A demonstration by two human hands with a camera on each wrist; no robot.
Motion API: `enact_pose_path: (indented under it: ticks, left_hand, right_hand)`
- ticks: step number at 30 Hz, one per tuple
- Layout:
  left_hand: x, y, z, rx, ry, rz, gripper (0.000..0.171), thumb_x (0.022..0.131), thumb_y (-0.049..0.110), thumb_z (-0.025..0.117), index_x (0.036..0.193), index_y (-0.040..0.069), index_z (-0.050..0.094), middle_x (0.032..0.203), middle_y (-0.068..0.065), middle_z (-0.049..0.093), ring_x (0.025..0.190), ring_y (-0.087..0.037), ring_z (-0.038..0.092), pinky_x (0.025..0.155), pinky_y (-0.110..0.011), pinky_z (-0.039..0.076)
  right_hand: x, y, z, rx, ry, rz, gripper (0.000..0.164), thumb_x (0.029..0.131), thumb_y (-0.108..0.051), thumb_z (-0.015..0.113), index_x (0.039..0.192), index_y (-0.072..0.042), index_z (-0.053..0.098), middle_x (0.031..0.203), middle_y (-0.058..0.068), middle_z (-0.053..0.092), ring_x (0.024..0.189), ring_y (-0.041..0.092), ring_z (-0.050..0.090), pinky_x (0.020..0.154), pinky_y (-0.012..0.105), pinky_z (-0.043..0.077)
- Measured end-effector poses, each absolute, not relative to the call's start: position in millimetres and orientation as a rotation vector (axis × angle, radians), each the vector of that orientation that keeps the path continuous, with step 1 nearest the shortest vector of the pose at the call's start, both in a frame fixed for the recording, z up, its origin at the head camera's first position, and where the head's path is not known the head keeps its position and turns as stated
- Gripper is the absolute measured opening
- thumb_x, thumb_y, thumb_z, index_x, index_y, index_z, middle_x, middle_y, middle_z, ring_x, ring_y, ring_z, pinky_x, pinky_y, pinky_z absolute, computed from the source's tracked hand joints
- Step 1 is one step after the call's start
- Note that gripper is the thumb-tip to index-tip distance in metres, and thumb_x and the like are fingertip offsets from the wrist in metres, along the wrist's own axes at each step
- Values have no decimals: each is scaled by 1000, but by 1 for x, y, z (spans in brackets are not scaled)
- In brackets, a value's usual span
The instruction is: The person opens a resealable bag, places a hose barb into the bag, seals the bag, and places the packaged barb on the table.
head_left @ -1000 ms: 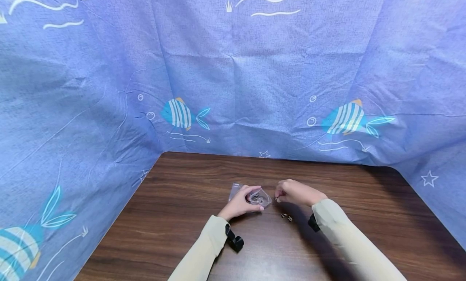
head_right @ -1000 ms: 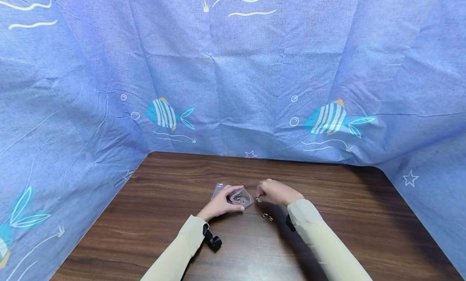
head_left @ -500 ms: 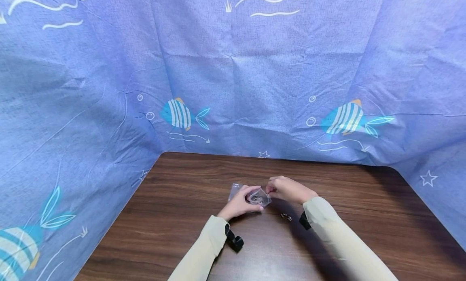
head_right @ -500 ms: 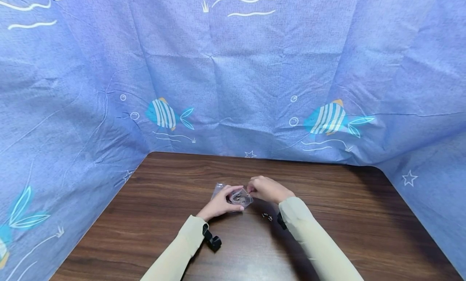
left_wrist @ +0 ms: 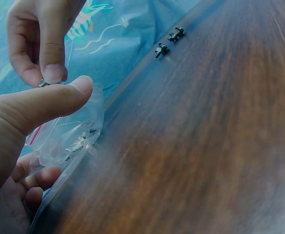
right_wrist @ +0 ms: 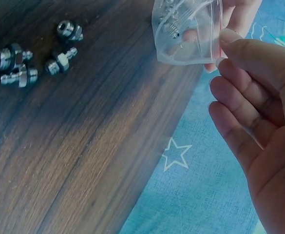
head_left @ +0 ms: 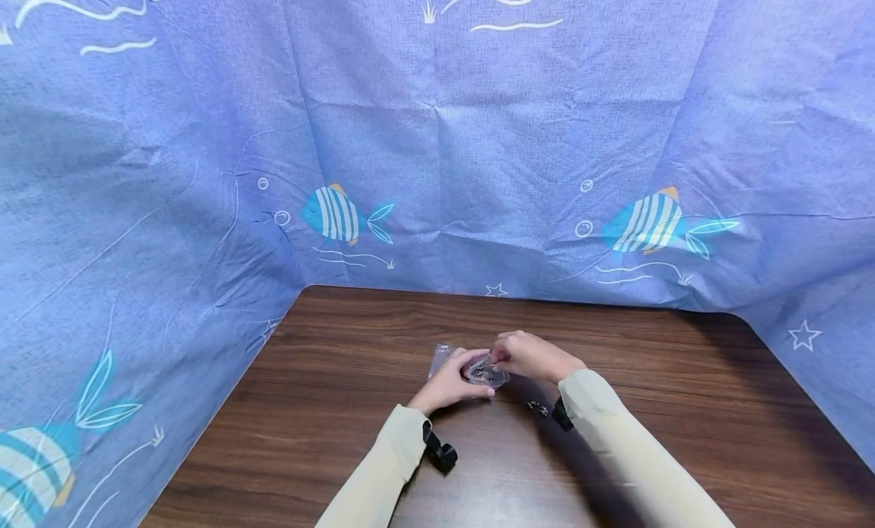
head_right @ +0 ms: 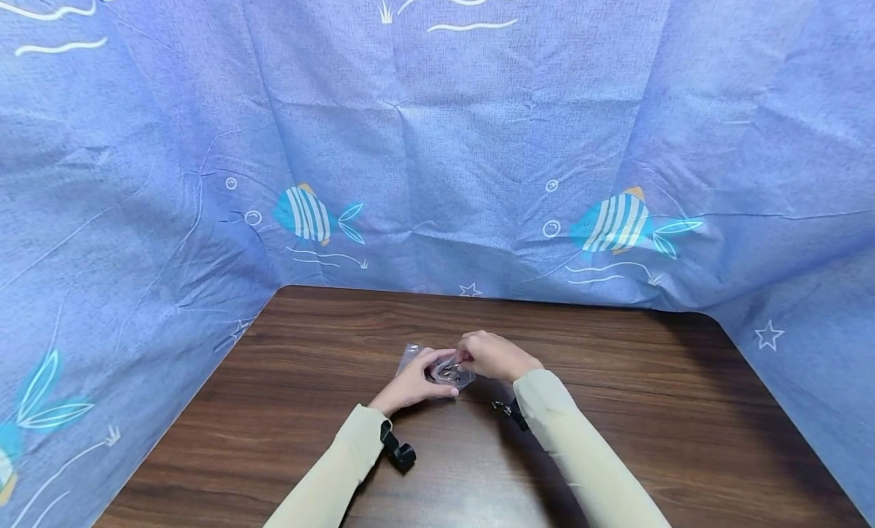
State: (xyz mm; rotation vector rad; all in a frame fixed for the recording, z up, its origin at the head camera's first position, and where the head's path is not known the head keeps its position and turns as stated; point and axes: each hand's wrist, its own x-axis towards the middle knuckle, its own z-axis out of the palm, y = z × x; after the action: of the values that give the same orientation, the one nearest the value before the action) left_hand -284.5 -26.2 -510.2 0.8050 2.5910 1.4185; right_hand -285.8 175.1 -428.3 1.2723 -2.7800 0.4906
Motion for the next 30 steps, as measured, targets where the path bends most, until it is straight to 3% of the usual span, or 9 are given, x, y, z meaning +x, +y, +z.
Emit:
enact_pose_path:
  ticks: [8,15,30]
  left_hand:
    - [-285,-26,-510,815,2591,1416,73,72,32,84,136,18,54,108,-3,54,91,-11,47,79,-25,41]
    - [-285,-26,-511,813,2576,1427,74,72,31,84,137,18,53,115,-6,55,100,-15,52,90,-31,43]
    - [-284,-26,-510,824,2574,1440,75,72,29,85,138,14,53,113,-7,56,98,-15,52,88,-28,42]
  right_hand:
    - [-285,173,-429,1239,-2814,514,9,83,-12,73,90,-7,71,85,-3,66,78,8,63,73,21,53]
    - [-283,179,-428,1283,-2780,533,4,81,-7,73,83,-7,70,80,-3,64,71,4,58,67,21,51]
    - [-276,205,-433,1198,-2970,571,6,81,-13,75,82,-9,71,77,-5,67,68,1,57,65,20,50]
